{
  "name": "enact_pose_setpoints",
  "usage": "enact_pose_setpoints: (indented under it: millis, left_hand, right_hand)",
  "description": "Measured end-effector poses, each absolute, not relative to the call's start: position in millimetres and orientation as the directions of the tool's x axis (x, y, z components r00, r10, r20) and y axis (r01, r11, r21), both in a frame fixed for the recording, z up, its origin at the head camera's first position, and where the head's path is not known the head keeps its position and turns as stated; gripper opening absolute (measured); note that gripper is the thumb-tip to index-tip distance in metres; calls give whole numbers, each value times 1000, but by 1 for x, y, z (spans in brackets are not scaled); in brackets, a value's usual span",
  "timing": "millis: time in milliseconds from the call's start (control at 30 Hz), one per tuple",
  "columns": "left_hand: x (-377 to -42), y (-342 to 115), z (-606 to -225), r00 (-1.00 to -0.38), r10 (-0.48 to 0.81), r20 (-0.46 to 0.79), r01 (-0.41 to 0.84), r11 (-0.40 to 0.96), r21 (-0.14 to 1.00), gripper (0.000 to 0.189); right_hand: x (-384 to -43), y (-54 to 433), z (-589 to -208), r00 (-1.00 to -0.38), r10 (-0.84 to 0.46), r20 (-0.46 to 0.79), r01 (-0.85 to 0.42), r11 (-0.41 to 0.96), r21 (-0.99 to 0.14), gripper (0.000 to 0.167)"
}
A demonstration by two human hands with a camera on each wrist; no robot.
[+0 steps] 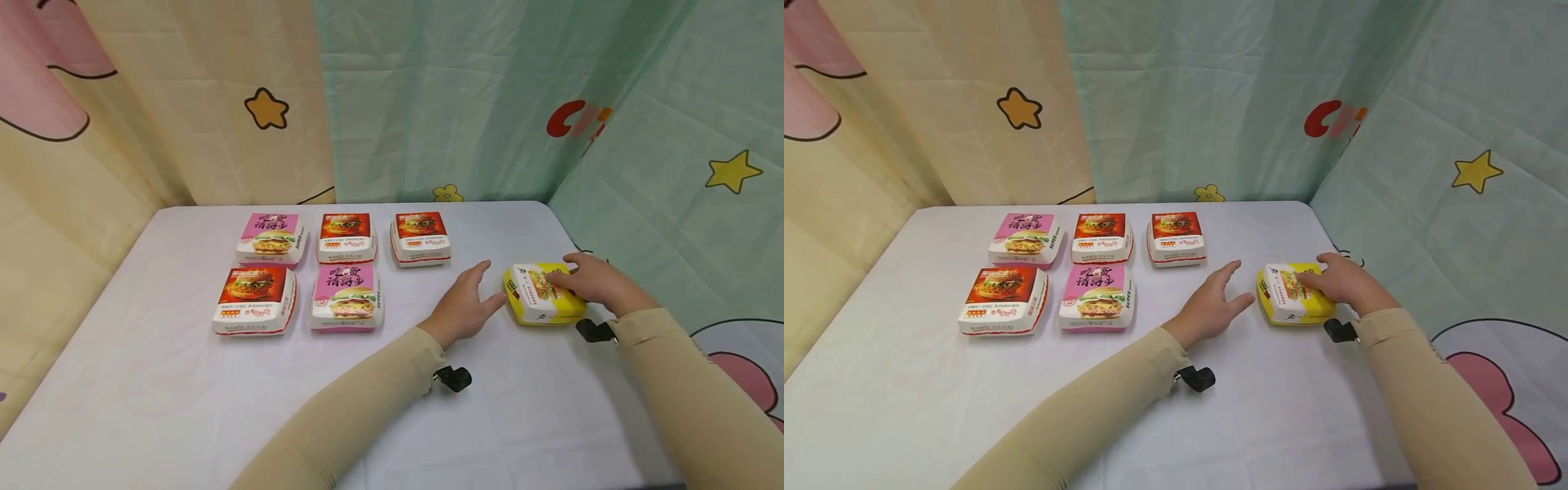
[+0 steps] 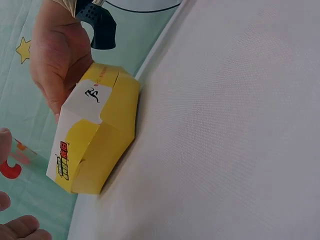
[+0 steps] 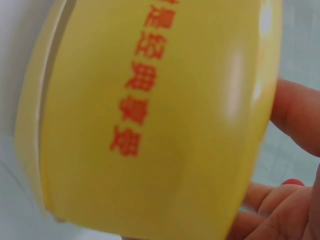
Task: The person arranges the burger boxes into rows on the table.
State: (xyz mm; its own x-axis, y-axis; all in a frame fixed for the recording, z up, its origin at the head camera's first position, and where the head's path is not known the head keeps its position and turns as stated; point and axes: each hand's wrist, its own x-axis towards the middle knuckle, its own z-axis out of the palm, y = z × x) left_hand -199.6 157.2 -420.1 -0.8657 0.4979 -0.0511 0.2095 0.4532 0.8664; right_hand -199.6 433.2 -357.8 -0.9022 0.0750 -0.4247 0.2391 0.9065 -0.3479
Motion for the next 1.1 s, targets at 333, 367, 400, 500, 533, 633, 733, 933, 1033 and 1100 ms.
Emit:
enact_pose_setpoints:
  millis: [333, 367, 400, 500, 533, 633, 733, 933, 1033, 1100]
  left_hand:
    - [-201, 177, -422, -840, 528, -130, 187, 505, 843, 81]
    - [-202, 178, -423, -837, 531, -132, 189, 507, 841, 81]
    - [-203, 180, -423, -835, 534, -133, 191, 508, 840, 82]
    - [-205, 185, -423, -830, 541, -132, 195, 504, 841, 82]
    - [-206, 187, -424, -829, 543, -133, 195, 502, 842, 82]
    - [-209, 191, -425, -825, 548, -139, 186, 495, 849, 83]
    - [-210, 194, -425, -820, 552, -152, 169, 488, 856, 83]
    - [-212, 198, -426, -815, 557, -161, 158, 480, 863, 83]
    - [-213, 198, -426, -816, 555, -162, 157, 483, 862, 83]
    - [-214, 198, -427, -817, 554, -160, 156, 480, 864, 84]
  right_hand:
    - [-190, 438, -352, -892, 61, -448, 251, 891, -379, 103]
    - [-188, 439, -350, -886, 49, -462, 248, 891, -381, 104]
    - [-186, 440, -348, -878, 31, -477, 243, 889, -388, 105]
    - [-180, 443, -345, -851, -24, -525, 230, 881, -413, 107]
    - [-178, 445, -344, -842, -41, -538, 228, 877, -423, 107]
    - [-174, 448, -346, -821, -80, -566, 230, 860, -455, 106]
    - [-172, 450, -351, -816, -105, -569, 223, 850, -478, 105]
    - [-168, 450, -356, -831, -118, -544, 206, 843, -497, 104]
    - [-167, 450, -356, -838, -124, -531, 197, 839, -507, 102]
    - [-167, 449, -357, -844, -131, -520, 184, 840, -511, 101]
